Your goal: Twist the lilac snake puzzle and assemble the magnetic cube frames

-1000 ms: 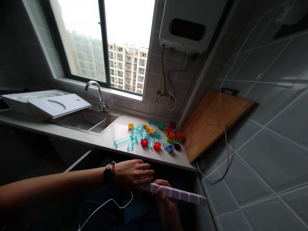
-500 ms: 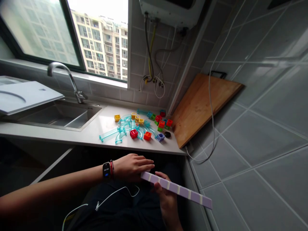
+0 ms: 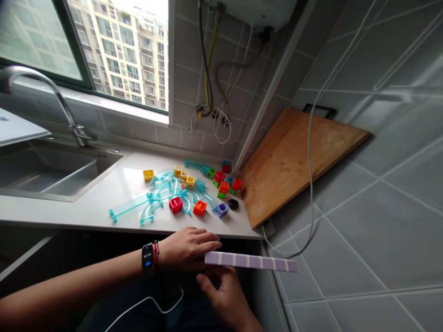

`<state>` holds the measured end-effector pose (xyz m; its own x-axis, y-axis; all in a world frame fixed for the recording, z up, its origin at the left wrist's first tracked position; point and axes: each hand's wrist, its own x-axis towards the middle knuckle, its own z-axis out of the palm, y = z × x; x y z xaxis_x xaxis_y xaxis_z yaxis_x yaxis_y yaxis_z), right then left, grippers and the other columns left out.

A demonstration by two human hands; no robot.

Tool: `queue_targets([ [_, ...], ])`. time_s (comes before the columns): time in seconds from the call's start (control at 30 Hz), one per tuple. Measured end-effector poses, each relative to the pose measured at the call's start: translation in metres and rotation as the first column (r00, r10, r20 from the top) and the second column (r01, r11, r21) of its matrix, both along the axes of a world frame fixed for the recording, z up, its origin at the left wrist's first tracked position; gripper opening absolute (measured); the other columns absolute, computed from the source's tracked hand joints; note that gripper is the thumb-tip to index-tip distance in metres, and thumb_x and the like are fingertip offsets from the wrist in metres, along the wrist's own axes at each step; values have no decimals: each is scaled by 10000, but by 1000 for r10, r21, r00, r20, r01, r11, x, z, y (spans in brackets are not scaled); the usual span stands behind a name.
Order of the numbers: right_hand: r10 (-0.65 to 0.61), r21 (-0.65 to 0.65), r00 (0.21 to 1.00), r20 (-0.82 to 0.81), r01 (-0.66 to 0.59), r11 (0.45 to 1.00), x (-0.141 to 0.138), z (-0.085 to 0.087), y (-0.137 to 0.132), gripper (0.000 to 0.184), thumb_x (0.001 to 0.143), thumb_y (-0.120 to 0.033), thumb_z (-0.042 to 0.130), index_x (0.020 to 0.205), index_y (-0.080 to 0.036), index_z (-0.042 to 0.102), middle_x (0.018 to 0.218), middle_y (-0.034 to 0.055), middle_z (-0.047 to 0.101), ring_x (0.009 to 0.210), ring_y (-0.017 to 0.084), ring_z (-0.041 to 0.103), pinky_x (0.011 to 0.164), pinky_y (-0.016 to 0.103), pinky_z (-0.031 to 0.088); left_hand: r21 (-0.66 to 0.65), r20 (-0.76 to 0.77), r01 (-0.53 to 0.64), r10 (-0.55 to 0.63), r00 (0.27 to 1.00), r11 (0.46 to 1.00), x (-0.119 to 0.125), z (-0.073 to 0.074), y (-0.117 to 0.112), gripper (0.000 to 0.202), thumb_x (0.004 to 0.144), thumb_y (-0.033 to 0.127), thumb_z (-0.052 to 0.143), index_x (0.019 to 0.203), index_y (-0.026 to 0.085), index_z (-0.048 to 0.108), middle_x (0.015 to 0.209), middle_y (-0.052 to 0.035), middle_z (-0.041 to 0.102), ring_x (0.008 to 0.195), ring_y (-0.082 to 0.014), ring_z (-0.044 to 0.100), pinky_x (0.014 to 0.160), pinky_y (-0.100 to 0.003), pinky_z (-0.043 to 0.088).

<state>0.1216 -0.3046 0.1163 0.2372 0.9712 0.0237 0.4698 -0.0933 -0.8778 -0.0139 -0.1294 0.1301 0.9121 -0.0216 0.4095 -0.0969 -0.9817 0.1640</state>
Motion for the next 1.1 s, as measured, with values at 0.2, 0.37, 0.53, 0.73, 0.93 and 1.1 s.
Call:
queue_targets([
  [0.2, 265, 4, 935, 237, -274, 962, 34, 4, 26, 372, 958, -480, 648, 716, -201, 696, 648, 16, 647, 627, 178, 622, 596, 278, 454, 98, -2, -78, 79, 997, 992, 14, -14, 26, 390, 964, 349, 605, 1332, 224, 580, 1208, -115, 693, 928, -228, 675, 780, -347, 533],
  [0.37, 438, 149, 842, 314, -500, 853, 39, 20, 64, 281, 1014, -356, 576, 802, -204, 680, 703, 31, 672, 666, 166, 647, 623, 276, 463, 190, 9, -46, 45, 999, 981, 45, -21, 57, 299, 1006, 328, 562, 1278, 215, 614, 1183, -109, 691, 910, -223, 651, 787, -366, 508],
  [0.53, 406, 333, 853, 328, -507, 795, 35, 9, 98, 174, 987, -305, 576, 973, -185, 700, 709, 33, 691, 629, 165, 644, 615, 270, 493, 285, 123, 8, -44, 991, 959, 81, -25, 77, 278, 1035, 319, 546, 1287, 223, 615, 1232, -116, 673, 974, -222, 647, 831, -364, 497],
  [0.73, 269, 129, 927, 261, -310, 942, 19, -18, 121, 616, 941, -289, 621, 1525, -156, 476, 632, -25, 690, 510, 163, 662, 615, 258, 584, 324, 181, 101, -166, 969, 941, 113, -36, 87, 302, 1030, 323, 573, 1306, 213, 624, 1261, -126, 666, 990, -235, 628, 813, -369, 472],
  [0.93, 115, 187, 941, 318, -181, 965, 12, -35, 135, 598, 962, -242, 582, 1542, -149, 472, 671, 11, 701, 498, 171, 665, 588, 276, 617, 300, 197, 152, -218, 956, 942, 123, -50, 96, 295, 1044, 334, 543, 1303, 221, 627, 1267, -134, 648, 961, -233, 595, 758, -363, 448],
  [1.1, 115, 276, 894, 433, -253, 927, 6, -38, 141, 495, 971, -203, 581, 1461, -142, 551, 721, 43, 702, 551, 191, 671, 605, 312, 622, 302, 242, 152, -230, 943, 941, 118, -56, 103, 274, 1032, 340, 562, 1273, 235, 639, 1243, -139, 648, 935, -230, 591, 768, -373, 452],
])
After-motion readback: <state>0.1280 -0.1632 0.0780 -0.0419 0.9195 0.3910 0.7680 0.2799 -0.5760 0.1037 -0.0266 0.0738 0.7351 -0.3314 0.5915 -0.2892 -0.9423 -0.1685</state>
